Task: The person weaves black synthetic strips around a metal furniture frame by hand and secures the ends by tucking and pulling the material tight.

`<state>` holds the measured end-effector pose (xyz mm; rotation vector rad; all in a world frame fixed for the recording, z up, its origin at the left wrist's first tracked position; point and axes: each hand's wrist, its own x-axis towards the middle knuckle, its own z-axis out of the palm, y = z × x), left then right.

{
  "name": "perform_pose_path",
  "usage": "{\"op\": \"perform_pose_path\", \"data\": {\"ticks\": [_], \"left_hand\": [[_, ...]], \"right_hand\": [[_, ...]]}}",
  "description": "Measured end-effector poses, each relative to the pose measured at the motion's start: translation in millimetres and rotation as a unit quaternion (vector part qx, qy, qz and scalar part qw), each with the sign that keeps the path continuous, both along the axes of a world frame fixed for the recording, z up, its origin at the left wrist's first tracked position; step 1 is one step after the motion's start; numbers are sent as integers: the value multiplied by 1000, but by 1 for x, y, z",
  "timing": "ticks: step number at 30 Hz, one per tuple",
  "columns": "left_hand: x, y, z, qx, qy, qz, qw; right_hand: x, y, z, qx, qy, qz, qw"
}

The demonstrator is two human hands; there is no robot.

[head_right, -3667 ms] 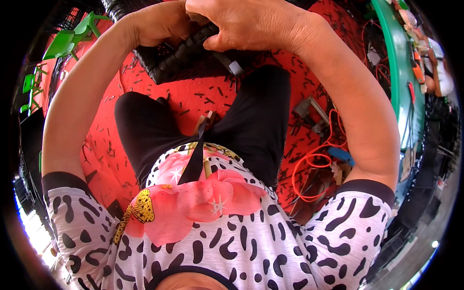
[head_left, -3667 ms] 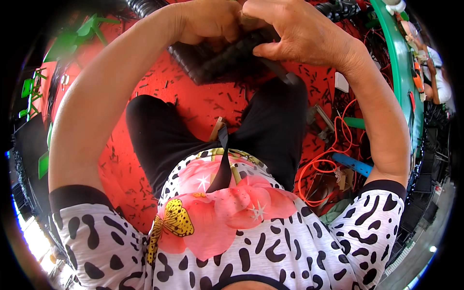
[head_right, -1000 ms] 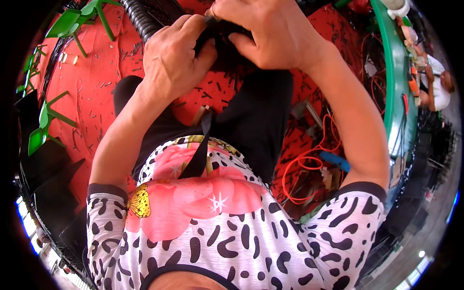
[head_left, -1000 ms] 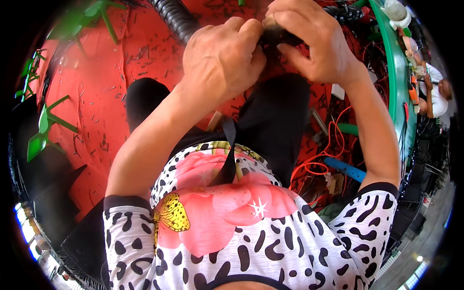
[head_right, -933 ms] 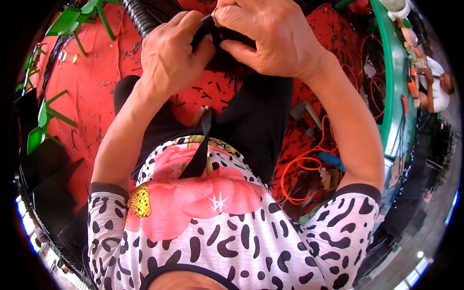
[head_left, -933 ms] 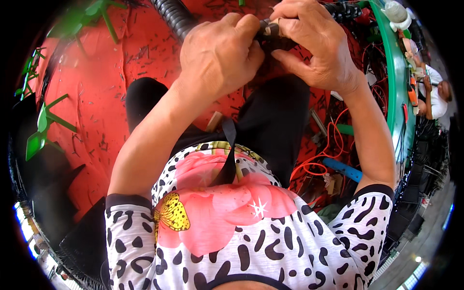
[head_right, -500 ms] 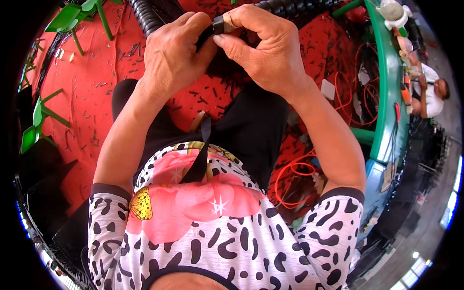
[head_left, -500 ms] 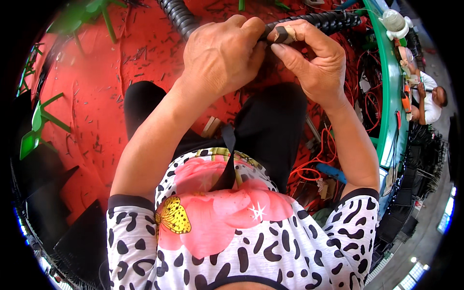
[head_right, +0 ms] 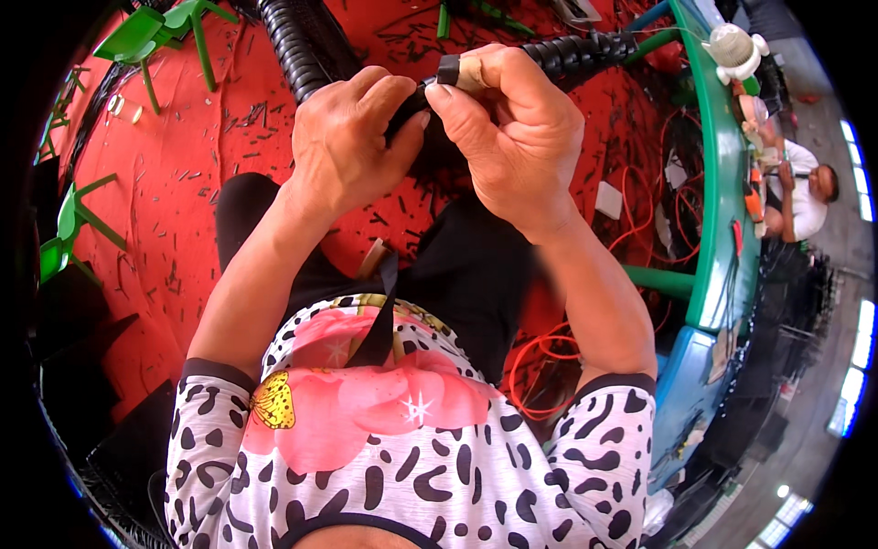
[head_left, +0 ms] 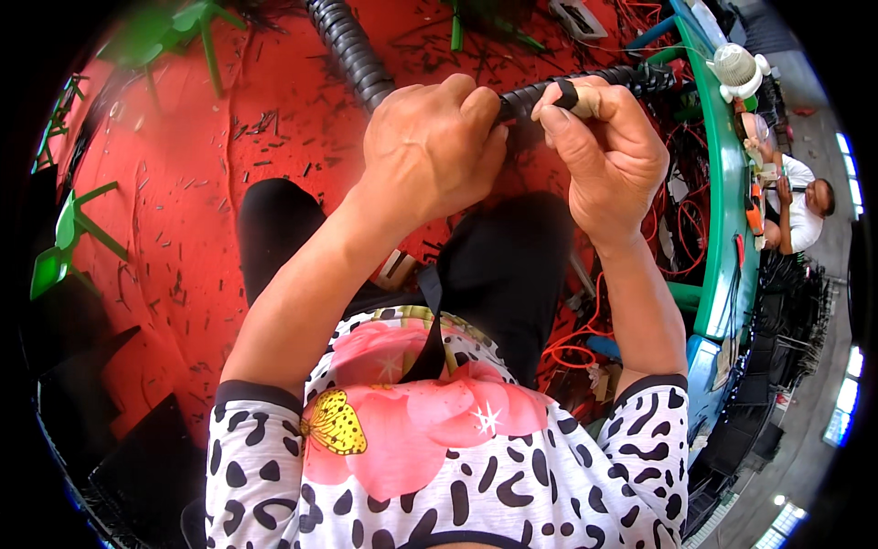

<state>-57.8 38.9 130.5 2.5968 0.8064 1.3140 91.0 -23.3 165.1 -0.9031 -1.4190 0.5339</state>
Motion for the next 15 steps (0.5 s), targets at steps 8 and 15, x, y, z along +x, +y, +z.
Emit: {"op": "perform_pose_path", "data": {"ticks": [8,15], "left_hand": [[-2,-1,-1,23,-31,7,999],[-7,1,-3,34,-42,10,998]], "right_hand": [[5,18,31,-72,-238,-75,966],[21,52,52,23,-436,71,897]]}}
